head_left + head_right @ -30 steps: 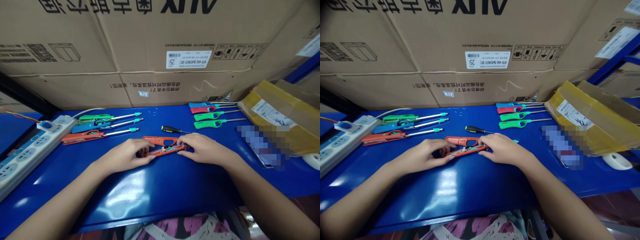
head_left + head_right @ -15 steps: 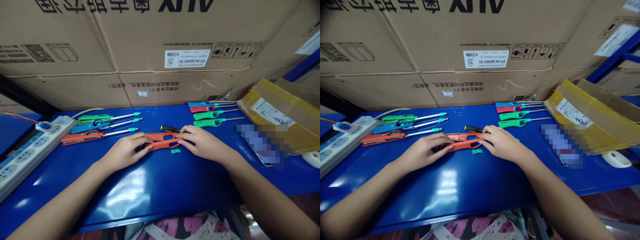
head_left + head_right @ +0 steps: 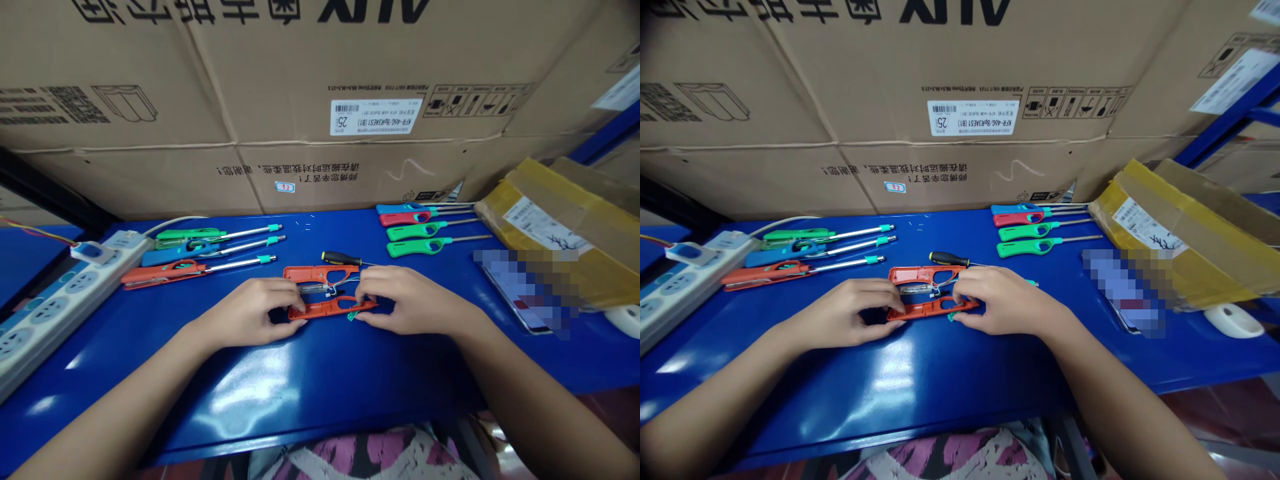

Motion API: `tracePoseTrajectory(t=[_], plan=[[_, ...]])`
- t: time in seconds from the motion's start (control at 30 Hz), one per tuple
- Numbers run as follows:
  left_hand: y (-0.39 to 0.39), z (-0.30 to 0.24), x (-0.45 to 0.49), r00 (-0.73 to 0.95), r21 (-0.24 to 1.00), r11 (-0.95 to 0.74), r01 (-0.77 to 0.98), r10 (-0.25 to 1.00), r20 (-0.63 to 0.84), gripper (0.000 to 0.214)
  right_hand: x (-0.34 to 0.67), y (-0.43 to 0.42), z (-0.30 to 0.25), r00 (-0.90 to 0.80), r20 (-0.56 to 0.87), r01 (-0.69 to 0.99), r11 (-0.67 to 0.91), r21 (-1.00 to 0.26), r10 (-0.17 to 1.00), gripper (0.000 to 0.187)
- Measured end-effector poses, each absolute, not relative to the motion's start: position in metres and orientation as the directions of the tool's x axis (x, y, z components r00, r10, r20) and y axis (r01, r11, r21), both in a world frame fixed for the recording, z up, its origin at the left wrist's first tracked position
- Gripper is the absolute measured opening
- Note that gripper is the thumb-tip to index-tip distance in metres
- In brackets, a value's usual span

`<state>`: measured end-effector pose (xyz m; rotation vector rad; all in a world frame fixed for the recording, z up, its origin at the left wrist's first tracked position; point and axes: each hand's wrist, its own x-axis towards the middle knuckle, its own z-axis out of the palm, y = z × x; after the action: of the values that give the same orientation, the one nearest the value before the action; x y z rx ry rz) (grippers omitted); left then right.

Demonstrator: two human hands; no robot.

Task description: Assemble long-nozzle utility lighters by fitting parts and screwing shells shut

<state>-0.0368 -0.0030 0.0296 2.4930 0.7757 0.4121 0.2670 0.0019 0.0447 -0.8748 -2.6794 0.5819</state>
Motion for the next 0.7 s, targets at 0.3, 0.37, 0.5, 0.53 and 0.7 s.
tracePoseTrajectory(t=[0.3,0.37,0.5,0.53,0.7], plan=[[-0.002,0.035,-0.0345,0.751,0.538,-0.694,0.478,0.641,0.16,0.024,0.261,0.0003,0.0369,-0.813,0.115,0.513,0.795,-0.323,0.571,0.014],[-0.0017,0.0353,-0.0355,0.744,0.523,-0.697,0.49,0.647,0.166,0.024,0.2608,0.0005,0.0369,-0.826,0.101,0.509,0.809,-0.294,0.555,0.012],[-0.0014,0.0343,-0.0387,0.764,0.516,-0.714,0.473,0.624,0.163,0.018,0.2609,-0.0028,0.0419,-0.813,0.147,0.462,0.778,-0.426,0.563,0.008],[-0.0016,0.034,-0.0389,0.772,0.52,-0.72,0.459,0.613,0.167,0.017,0.261,-0.0038,0.0436,-0.792,0.178,0.445,0.752,-0.486,0.584,0.007],[-0.0043,0.0317,-0.0344,0.824,0.546,-0.747,0.379,0.541,0.169,0.017,0.263,-0.0007,0.0433,-0.692,0.279,0.515,0.726,-0.455,0.666,0.008]])
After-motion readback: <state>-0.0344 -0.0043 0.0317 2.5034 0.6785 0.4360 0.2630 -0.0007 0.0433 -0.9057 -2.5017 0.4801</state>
